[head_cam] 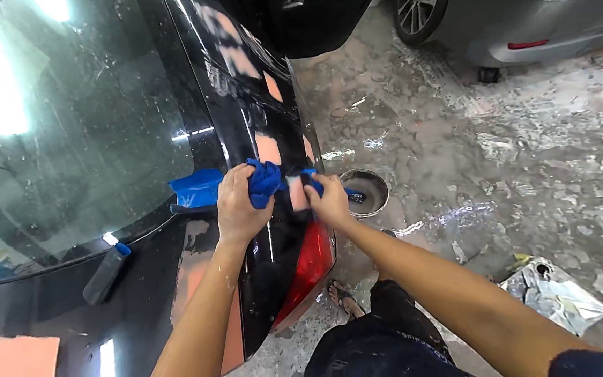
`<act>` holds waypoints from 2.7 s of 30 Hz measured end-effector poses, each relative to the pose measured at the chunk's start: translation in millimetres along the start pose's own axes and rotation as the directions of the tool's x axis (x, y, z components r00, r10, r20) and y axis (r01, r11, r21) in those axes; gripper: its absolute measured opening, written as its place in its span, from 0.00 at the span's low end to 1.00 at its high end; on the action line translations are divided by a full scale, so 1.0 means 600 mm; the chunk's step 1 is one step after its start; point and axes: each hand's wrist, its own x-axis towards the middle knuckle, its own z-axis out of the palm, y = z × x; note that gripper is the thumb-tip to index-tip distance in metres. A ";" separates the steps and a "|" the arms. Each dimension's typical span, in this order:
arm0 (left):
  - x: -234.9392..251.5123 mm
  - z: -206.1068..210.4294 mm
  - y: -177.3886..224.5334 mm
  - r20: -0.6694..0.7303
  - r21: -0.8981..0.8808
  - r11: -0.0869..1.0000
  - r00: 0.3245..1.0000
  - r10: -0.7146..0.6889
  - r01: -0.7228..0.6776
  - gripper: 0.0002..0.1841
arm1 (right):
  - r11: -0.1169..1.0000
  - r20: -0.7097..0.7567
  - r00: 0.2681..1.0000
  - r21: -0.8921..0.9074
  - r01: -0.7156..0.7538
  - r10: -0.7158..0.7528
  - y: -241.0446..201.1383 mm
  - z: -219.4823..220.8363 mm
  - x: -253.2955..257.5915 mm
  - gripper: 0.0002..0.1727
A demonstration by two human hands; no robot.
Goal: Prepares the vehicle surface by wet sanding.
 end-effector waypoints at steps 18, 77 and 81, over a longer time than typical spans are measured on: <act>-0.007 -0.007 0.002 0.031 -0.002 1.000 1.000 -0.003 0.003 0.29 | 0.963 0.007 0.965 -0.055 0.263 -0.263 -0.005 0.001 -0.070 0.23; -0.007 -0.006 0.000 0.045 -0.012 1.000 0.999 0.000 0.000 0.29 | 0.963 -0.007 0.967 0.080 0.256 -0.256 0.057 -0.004 -0.011 0.23; -0.005 -0.008 0.005 0.052 -0.019 1.000 0.999 -0.009 0.010 0.29 | 0.989 0.002 0.993 0.096 0.115 -0.116 0.028 -0.007 -0.016 0.25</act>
